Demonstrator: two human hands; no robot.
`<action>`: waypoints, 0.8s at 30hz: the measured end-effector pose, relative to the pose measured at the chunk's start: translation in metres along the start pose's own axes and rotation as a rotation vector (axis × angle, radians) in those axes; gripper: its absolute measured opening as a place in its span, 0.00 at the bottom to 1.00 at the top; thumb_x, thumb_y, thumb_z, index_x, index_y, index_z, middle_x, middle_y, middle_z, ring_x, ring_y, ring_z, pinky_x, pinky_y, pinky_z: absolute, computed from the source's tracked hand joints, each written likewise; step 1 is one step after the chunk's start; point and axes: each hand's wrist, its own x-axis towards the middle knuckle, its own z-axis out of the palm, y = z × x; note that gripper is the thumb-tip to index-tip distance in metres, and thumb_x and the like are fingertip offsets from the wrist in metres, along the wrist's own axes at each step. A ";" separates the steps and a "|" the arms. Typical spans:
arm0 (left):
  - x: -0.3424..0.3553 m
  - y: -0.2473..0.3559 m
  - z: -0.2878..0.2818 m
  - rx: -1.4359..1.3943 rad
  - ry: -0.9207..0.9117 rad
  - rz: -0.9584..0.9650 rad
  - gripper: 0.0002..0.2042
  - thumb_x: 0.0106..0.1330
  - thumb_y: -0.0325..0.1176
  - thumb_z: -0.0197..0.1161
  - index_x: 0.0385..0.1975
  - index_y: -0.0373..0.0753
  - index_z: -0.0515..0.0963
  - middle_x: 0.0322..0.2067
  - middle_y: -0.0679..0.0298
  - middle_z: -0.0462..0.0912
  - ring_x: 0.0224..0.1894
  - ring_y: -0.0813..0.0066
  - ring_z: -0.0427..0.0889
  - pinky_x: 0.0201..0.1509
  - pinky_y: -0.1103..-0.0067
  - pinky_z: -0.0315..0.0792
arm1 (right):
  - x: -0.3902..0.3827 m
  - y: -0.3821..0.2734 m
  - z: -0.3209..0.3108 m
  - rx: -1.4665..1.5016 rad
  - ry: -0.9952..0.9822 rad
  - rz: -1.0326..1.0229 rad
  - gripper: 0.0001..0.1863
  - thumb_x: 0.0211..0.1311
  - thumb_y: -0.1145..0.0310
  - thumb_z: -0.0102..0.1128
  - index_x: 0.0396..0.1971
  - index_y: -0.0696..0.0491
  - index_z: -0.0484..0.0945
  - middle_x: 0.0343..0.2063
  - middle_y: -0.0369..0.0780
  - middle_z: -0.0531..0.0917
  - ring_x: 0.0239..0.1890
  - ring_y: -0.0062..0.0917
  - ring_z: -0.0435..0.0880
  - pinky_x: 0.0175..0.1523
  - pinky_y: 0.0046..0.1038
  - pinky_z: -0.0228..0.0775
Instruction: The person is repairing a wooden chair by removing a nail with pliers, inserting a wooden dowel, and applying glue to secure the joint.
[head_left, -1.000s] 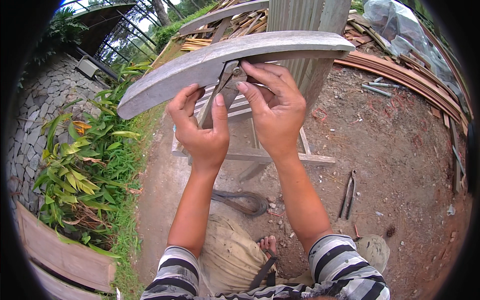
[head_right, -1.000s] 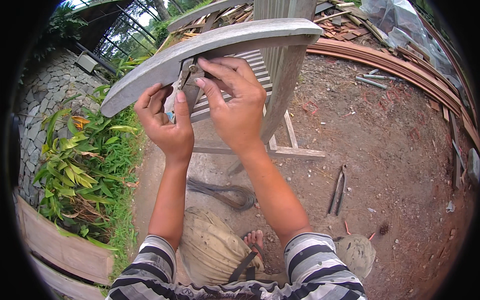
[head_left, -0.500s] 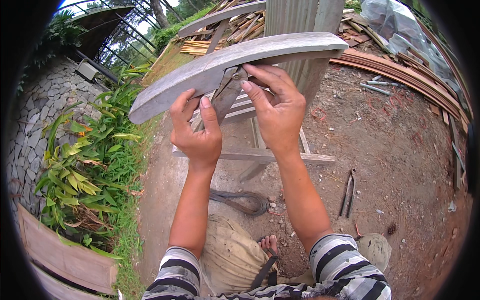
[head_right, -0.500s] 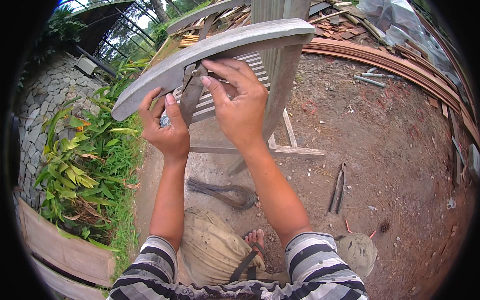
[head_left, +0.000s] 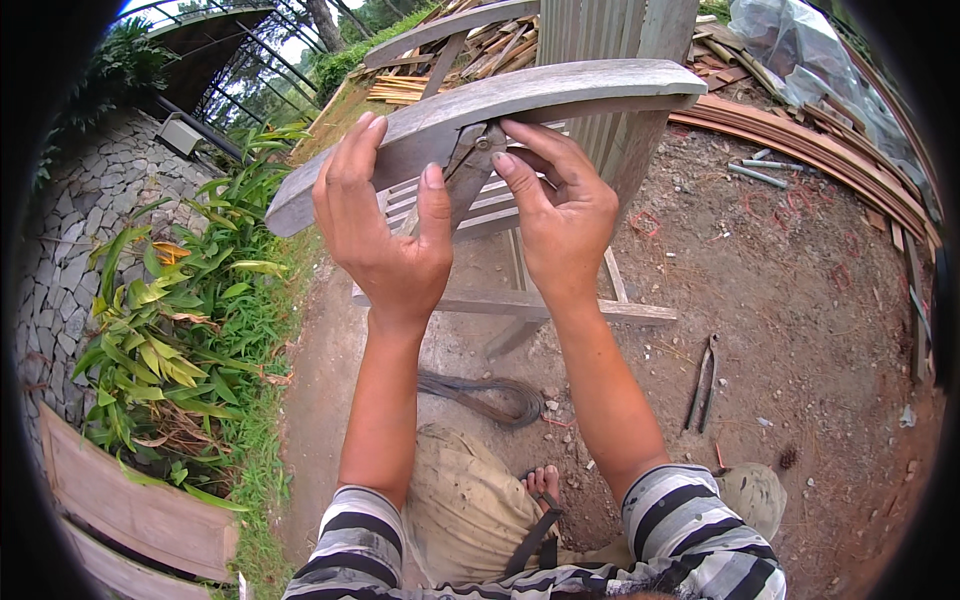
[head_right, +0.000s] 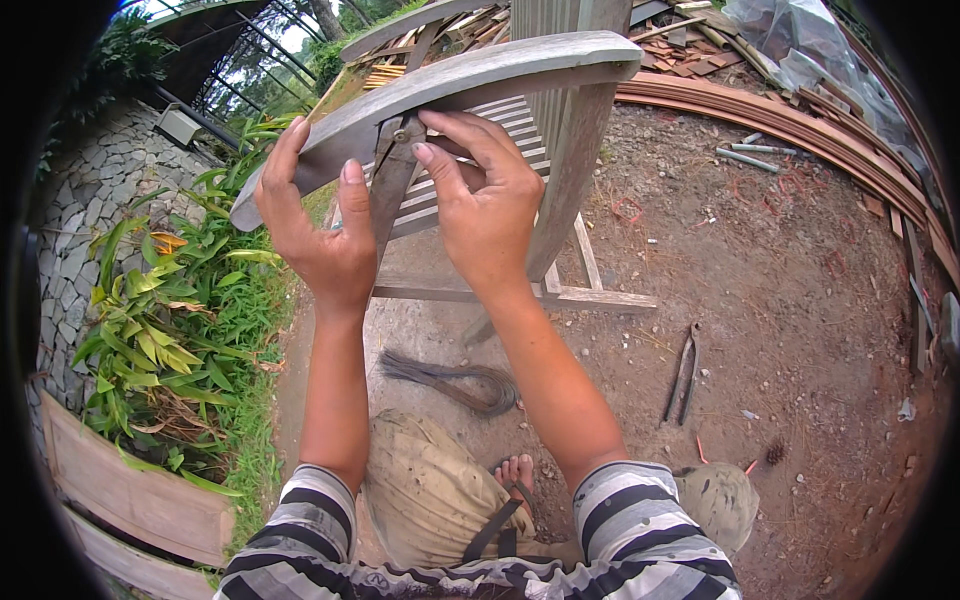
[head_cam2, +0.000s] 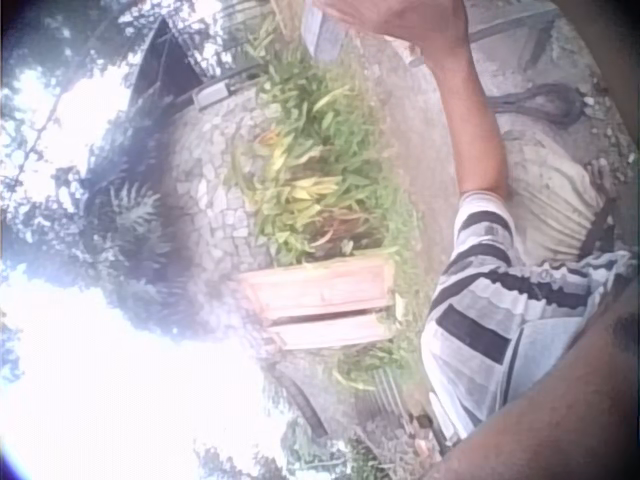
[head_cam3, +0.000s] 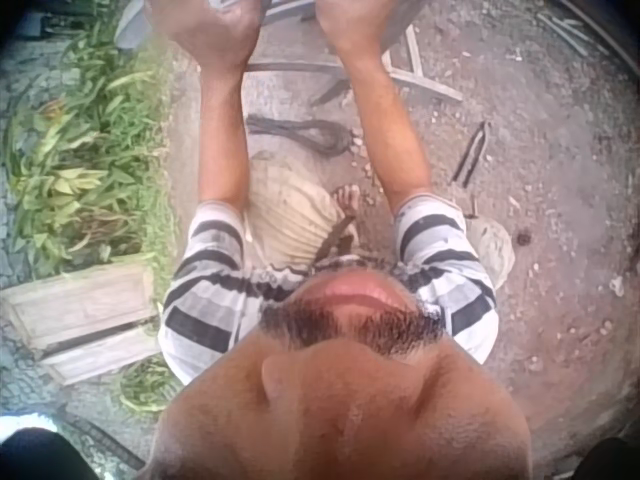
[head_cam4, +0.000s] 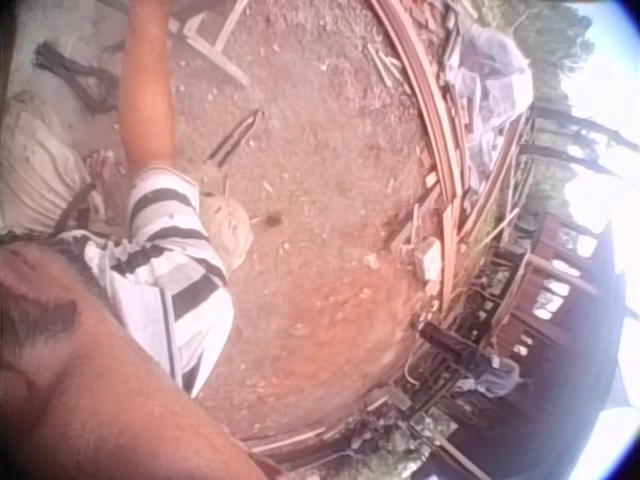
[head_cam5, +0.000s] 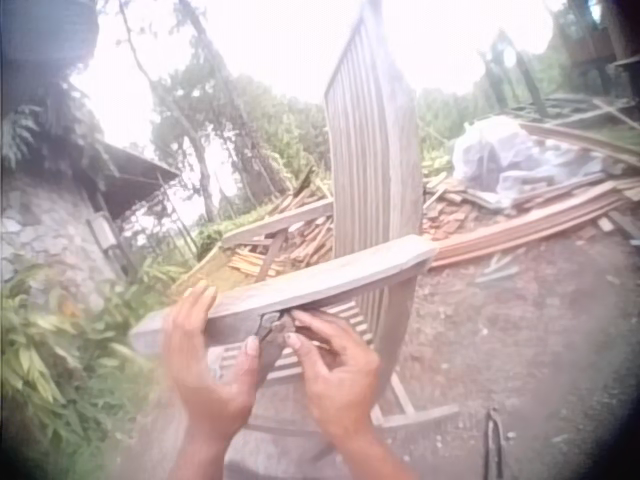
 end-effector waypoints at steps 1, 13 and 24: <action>0.007 0.002 0.001 0.043 -0.072 0.016 0.26 0.61 0.38 0.74 0.58 0.39 0.77 0.54 0.59 0.82 0.59 0.58 0.77 0.73 0.57 0.58 | -0.001 0.001 0.001 0.016 0.004 0.015 0.15 0.65 0.78 0.70 0.51 0.59 0.85 0.50 0.42 0.86 0.47 0.22 0.86 0.52 0.24 0.80; 0.004 0.010 0.003 0.218 -0.298 0.048 0.40 0.48 0.48 0.79 0.64 0.47 0.72 0.58 0.66 0.78 0.63 0.62 0.73 0.78 0.46 0.44 | 0.001 0.000 -0.004 0.018 0.051 0.093 0.12 0.63 0.79 0.71 0.46 0.61 0.87 0.40 0.42 0.89 0.39 0.21 0.88 0.46 0.24 0.83; -0.002 0.008 0.013 0.256 -0.200 0.038 0.38 0.48 0.52 0.78 0.61 0.48 0.74 0.55 0.68 0.79 0.63 0.64 0.73 0.79 0.45 0.40 | -0.012 -0.087 -0.048 0.285 0.183 -0.458 0.16 0.75 0.69 0.56 0.57 0.57 0.81 0.51 0.46 0.85 0.52 0.32 0.85 0.56 0.33 0.81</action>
